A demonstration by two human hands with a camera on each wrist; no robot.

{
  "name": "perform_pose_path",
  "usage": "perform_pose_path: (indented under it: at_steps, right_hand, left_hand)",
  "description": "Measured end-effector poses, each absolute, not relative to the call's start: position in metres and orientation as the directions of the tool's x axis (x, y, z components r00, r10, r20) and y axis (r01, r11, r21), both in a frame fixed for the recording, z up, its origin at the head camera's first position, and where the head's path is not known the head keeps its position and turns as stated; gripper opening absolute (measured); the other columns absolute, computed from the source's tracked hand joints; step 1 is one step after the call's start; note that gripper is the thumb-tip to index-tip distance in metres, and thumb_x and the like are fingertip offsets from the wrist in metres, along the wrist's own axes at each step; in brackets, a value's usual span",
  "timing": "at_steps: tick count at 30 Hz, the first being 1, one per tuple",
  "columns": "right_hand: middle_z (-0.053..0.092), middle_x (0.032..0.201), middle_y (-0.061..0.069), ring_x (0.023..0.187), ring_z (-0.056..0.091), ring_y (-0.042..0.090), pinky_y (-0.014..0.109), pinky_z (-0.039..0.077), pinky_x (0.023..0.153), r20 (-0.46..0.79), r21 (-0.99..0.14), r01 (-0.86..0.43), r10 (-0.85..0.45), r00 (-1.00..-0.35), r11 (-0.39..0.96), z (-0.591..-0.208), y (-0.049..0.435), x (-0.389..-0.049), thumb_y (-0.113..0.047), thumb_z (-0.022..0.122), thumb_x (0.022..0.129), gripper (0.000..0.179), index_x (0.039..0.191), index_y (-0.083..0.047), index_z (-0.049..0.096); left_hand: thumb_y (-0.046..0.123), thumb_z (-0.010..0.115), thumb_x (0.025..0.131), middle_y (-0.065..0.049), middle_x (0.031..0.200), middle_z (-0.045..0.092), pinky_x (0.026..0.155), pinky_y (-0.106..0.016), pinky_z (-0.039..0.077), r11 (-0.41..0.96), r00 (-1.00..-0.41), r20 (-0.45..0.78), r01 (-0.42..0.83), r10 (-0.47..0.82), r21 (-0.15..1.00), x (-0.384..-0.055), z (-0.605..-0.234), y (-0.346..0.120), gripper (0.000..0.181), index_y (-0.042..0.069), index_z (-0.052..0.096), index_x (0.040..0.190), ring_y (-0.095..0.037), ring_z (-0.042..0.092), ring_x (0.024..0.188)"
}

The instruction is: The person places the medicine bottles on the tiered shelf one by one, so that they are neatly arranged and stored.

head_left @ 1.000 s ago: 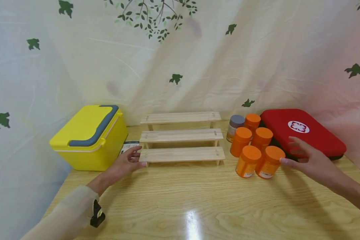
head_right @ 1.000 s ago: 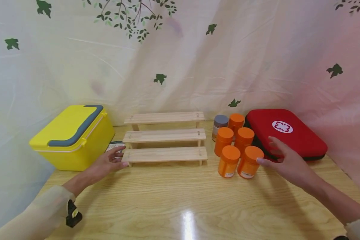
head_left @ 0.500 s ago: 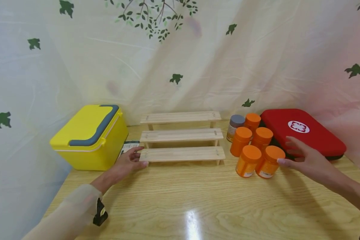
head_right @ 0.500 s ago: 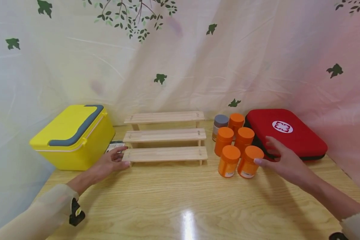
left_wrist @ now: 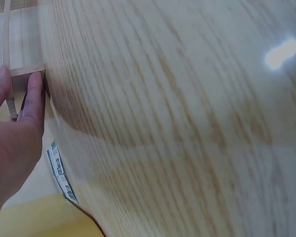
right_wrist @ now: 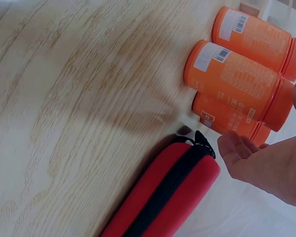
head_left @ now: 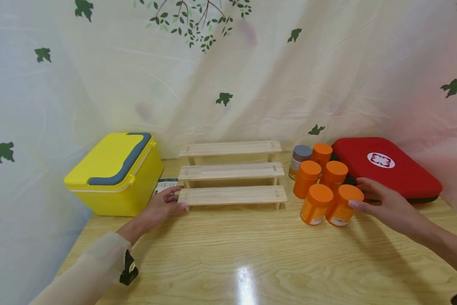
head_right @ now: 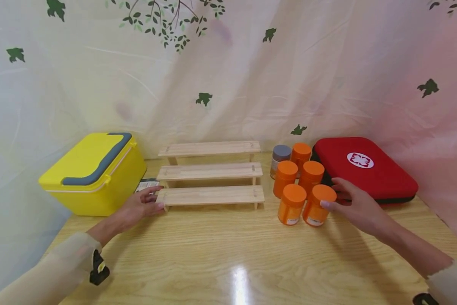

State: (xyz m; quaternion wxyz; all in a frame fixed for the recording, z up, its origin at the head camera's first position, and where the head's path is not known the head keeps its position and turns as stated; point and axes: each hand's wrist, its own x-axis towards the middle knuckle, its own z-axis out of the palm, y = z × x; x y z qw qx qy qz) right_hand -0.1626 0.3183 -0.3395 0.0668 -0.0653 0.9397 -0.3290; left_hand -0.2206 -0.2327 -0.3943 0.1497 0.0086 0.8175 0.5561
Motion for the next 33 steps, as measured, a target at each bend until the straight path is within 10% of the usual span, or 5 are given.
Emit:
perform_pose_path:
  at_steps: [9, 15, 33]
  right_hand:
    - [0.039, 0.14, 0.033, 0.119, 0.045, 0.05, 0.016, 0.052, 0.076, -0.048, -0.63, -0.103, -0.17, -0.984, 0.77, -0.34, 0.317, -0.163, -0.038, 0.063, 0.093, 0.081, 0.148, 0.006, 0.023]
    - [0.042, 0.138, 0.031, 0.114, 0.051, 0.046, 0.036, 0.058, 0.08, -0.064, -0.658, -0.09, -0.175, -0.983, 0.748, -0.344, 0.313, -0.162, -0.038, 0.064, 0.092, 0.077, 0.147, 0.004, 0.029]
    - [0.048, 0.132, 0.03, 0.112, 0.053, 0.048, 0.036, 0.058, 0.079, -0.001, -0.659, -0.119, -0.158, -0.987, 0.742, -0.352, 0.311, -0.161, -0.034, 0.065, 0.092, 0.071, 0.142, 0.006, 0.036]
  left_hand:
    - [0.012, 0.067, 0.09, -0.024, 0.13, 0.053, 0.094, -0.036, 0.052, 0.332, -0.954, -0.239, -0.169, 0.18, 0.928, -0.222, -0.394, -0.233, 0.067, 0.01, 0.033, 0.148, -0.027, 0.061, 0.106]
    - [0.012, 0.067, 0.09, -0.024, 0.131, 0.051, 0.094, -0.036, 0.052, 0.328, -0.951, -0.248, -0.179, 0.182, 0.928, -0.22, -0.393, -0.233, 0.067, 0.01, 0.033, 0.148, -0.027, 0.06, 0.107]
    - [0.012, 0.068, 0.089, -0.022, 0.13, 0.052, 0.094, -0.035, 0.052, 0.323, -0.949, -0.26, -0.193, 0.179, 0.927, -0.22, -0.395, -0.234, 0.067, 0.013, 0.035, 0.147, -0.028, 0.06, 0.108]
